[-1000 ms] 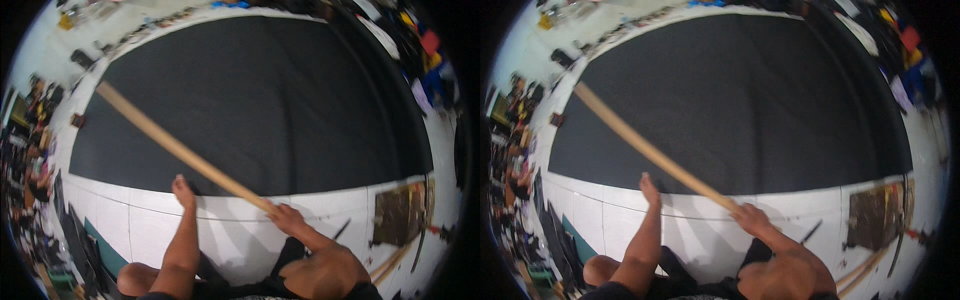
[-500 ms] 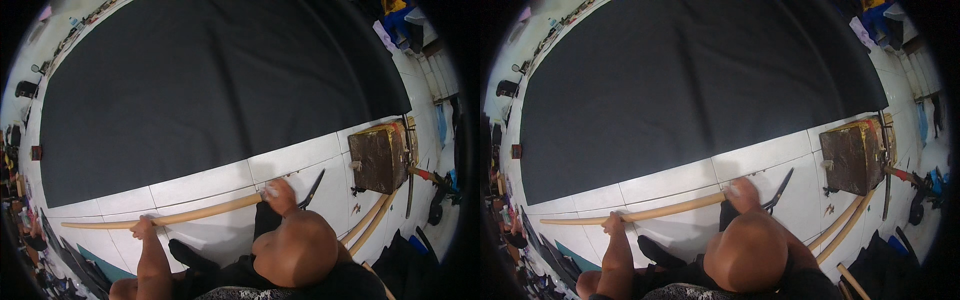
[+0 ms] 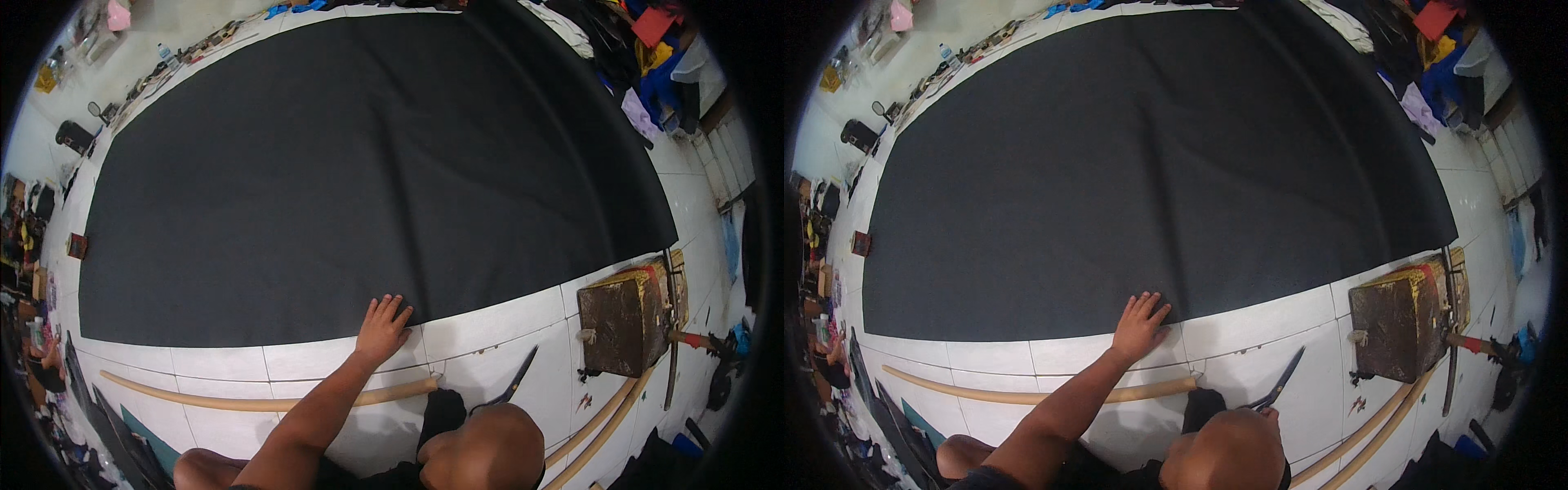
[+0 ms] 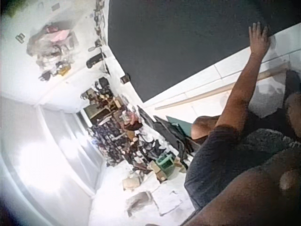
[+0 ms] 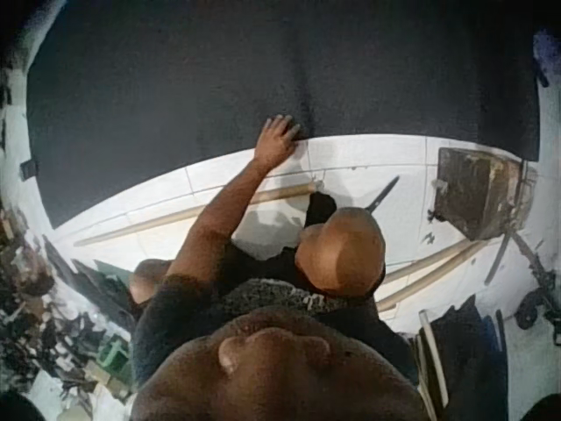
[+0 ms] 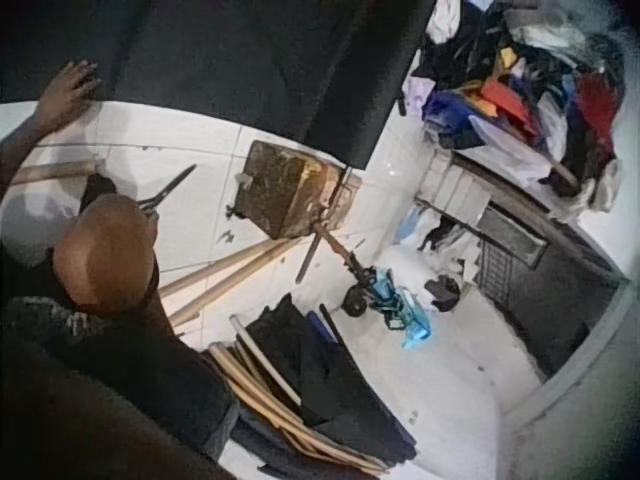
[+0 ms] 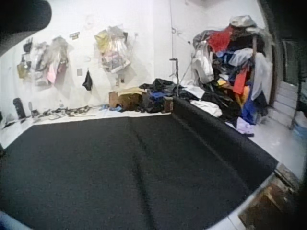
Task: The person cuts a large piece of black fabric with scissors and then uses a long wooden rod to measure and mark the material.
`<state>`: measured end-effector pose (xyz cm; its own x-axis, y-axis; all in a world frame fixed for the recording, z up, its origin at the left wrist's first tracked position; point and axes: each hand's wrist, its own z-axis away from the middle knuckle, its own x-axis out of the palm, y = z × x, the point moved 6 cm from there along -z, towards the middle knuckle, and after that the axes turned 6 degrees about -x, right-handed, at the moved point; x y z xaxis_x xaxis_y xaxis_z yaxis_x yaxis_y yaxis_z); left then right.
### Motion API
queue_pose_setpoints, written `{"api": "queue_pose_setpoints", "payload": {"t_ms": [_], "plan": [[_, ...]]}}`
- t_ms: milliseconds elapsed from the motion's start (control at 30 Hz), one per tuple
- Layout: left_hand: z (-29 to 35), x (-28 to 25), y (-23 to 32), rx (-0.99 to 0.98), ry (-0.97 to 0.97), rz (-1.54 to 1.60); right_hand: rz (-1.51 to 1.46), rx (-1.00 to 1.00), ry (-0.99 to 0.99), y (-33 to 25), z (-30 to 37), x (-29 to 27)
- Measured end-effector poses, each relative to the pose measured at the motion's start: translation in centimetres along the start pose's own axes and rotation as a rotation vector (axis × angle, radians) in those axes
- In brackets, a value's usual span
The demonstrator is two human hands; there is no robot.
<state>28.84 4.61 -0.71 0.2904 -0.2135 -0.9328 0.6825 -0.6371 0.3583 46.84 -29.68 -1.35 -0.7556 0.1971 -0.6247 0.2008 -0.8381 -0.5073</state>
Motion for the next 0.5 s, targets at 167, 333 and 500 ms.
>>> {"api": "queue_pose_setpoints", "payload": {"t_ms": [167, 333, 500], "plan": [[0.6, 0.5, -0.5, -0.045, 0.012, 0.0, -0.102, 0.041, -0.131, 0.8, 1.8, 1.5], [0.0, 0.9, 0.7, -0.003, 0.069, 0.036, -0.455, 0.172, -0.217, 3.2, 2.2, 1.3], [0.0, 1.0, 0.9, 0.007, 0.121, 0.045, -0.702, 0.225, -0.385, 1.1, -3.3, 4.6]]}}
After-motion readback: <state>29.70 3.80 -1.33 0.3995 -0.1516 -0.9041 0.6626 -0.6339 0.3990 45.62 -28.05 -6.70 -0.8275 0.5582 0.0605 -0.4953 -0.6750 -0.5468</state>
